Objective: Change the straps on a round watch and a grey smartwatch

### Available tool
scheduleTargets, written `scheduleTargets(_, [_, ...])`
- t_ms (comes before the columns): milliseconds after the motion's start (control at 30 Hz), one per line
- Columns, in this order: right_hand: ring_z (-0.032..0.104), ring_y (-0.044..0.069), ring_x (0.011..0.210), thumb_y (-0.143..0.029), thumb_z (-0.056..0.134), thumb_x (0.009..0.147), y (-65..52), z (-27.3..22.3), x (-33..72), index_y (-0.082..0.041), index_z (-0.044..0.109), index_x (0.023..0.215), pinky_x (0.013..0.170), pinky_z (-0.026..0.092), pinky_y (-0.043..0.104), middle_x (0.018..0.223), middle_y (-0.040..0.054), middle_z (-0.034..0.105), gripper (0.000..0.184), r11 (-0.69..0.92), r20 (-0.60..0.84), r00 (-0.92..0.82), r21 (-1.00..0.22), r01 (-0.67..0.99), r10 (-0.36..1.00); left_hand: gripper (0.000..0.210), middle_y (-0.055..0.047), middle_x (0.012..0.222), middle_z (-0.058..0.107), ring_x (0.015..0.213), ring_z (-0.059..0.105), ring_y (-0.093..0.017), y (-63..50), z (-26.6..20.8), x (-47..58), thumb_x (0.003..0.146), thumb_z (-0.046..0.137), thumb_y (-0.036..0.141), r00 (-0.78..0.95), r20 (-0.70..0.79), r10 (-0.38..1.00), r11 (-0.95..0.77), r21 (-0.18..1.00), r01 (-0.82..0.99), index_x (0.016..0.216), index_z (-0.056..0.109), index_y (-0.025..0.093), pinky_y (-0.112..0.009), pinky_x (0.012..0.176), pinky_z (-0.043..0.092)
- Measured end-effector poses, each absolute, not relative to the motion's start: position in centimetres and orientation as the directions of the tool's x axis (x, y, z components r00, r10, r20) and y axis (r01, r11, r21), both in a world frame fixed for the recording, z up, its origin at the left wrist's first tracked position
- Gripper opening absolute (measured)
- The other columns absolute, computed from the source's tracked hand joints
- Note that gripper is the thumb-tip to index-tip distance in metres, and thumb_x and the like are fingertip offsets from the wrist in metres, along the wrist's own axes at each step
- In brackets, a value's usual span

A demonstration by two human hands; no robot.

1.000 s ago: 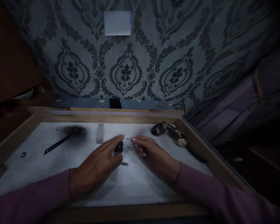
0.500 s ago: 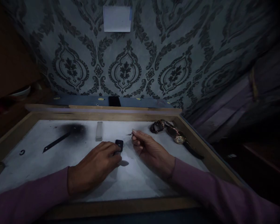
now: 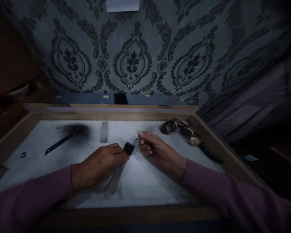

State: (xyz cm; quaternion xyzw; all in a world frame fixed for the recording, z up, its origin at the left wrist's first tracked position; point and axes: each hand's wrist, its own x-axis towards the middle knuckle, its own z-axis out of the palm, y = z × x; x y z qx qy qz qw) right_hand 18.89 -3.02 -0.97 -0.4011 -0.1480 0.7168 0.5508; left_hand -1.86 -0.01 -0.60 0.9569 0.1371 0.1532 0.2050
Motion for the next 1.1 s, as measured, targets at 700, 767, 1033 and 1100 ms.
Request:
scheduleTargets(700, [0.066,0.007,0.052,-0.022,0.085,0.069,-1.0,-2.8,20.5,-0.013,0.063,0.07,0.051,0.055,0.011,0.069,0.0046,0.073,0.024,-0.385,-0.343,-0.191,-0.692,-0.611,0.92,0.038,-0.01,0.133,0.052,0.122,0.049,-0.024,0.7,-2.1,-1.0,0.089,0.063,0.024,0.866,0.168,0.471,-0.799,0.498,0.338,0.123,0.045,0.022,-0.043,0.102,0.043])
scheduleTargets(767, [0.068,0.009,0.057,-0.022,0.085,0.068,-1.1,-2.9,20.5,-0.013,0.063,0.071,0.055,0.056,0.013,0.071,0.0044,0.073,0.024,-0.384,-0.332,-0.201,-0.704,-0.597,0.922,0.043,-0.009,0.132,0.052,0.122,0.049,-0.025,0.7,-2.2,-0.9,0.089,0.064,0.025,0.857,0.176,0.483,-0.786,0.519,0.336,0.126,0.042,0.023,-0.044,0.102,0.043])
scheduleTargets(1033, [0.071,0.01,0.072,-0.019,0.083,0.07,-1.6,-2.6,20.7,-0.013,0.065,0.077,0.067,0.056,0.014,0.08,0.0034,0.073,0.02,-0.402,-0.327,-0.235,-0.712,-0.576,0.915,0.059,-0.007,0.13,0.05,0.118,0.049,-0.024,1.1,-2.6,-0.7,0.085,0.069,0.027,0.836,0.154,0.527,-0.739,0.568,0.361,0.135,0.037,0.028,-0.042,0.097,0.048])
scheduleTargets(1100, [0.071,0.01,0.072,-0.019,0.085,0.067,-1.7,-2.5,20.6,-0.013,0.066,0.077,0.068,0.056,0.013,0.078,0.0028,0.073,0.021,-0.412,-0.34,-0.233,-0.715,-0.565,0.911,0.063,-0.007,0.131,0.048,0.117,0.05,-0.024,1.1,-2.6,-0.6,0.084,0.069,0.028,0.834,0.147,0.532,-0.725,0.587,0.359,0.137,0.035,0.029,-0.042,0.096,0.048])
